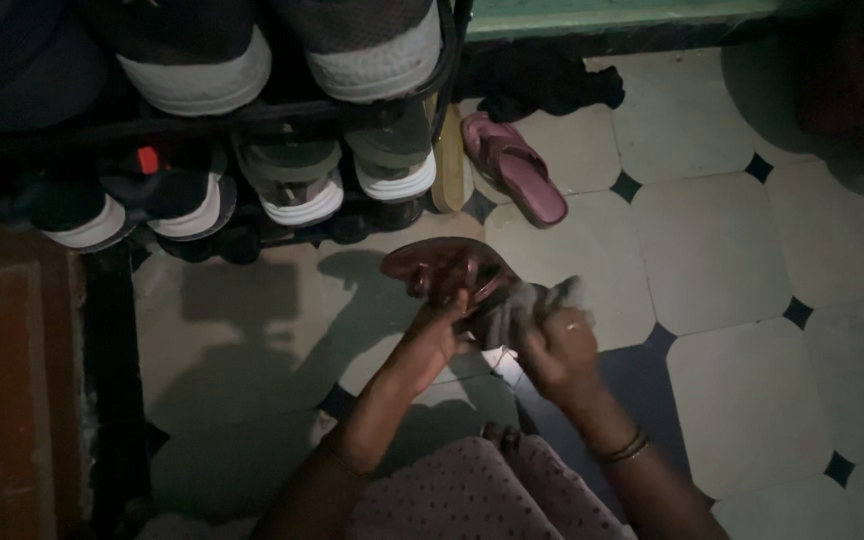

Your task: The person cleans a pair of brown sandals and a pair of pink flip-flops using a cloth. They wipe the soles and uppers of each shoe and then place them back on a shoe rack.

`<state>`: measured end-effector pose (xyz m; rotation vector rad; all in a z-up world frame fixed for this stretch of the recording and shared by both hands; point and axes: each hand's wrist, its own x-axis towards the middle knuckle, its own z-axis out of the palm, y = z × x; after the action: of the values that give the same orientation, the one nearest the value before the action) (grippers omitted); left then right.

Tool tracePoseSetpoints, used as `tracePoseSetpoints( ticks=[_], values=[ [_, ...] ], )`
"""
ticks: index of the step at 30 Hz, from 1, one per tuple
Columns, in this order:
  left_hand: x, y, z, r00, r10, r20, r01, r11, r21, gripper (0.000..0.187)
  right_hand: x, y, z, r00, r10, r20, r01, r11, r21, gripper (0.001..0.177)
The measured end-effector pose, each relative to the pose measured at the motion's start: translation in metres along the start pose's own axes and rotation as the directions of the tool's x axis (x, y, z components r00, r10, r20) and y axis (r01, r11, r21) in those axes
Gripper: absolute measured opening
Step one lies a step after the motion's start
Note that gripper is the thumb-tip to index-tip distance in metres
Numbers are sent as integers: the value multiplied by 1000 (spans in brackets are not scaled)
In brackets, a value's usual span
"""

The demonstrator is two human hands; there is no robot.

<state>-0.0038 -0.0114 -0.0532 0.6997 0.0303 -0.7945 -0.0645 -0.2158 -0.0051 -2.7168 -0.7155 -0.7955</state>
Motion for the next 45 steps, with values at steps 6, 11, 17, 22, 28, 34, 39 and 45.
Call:
tracePoseSetpoints(
  ticks=[6, 11, 17, 22, 28, 34, 39, 45],
  values=[
    [-4, 6, 9, 991, 93, -92, -87, 994, 68, 78, -4, -12, 12, 1000, 7, -21, -8, 1000, -19, 41],
    [-4, 15, 5, 985, 126, -119, -128, 992, -10, 80, 14, -8, 7, 959, 278, -60, -282, 957, -67, 53],
    [-9, 12, -2, 982, 161, -101, -162, 987, 3, 88, 29, -6, -7, 750, 656, 88, -651, 708, 272, 54],
    [-8, 14, -8, 972, 116, -203, -87, 985, 148, 95, 23, 5, -5, 641, 671, 373, -742, 418, 525, 44],
    [-26, 49, 29, 929, 368, -38, -300, 810, 504, 101, 47, -12, -37, 603, 713, 359, -708, 270, 653, 36],
    [-68, 85, 43, 893, 394, 217, -435, 637, 636, 103, 108, -36, -98, 542, 653, 530, -792, 186, 581, 29],
    [-96, 131, 50, 872, 438, 217, -479, 854, 202, 90, 168, -86, -131, 640, 451, 622, -768, 384, 512, 37],
    [-135, 180, 69, 878, 478, 23, -478, 876, 62, 89, 231, -149, -145, 947, 311, 83, -322, 924, 208, 63]
  ],
)
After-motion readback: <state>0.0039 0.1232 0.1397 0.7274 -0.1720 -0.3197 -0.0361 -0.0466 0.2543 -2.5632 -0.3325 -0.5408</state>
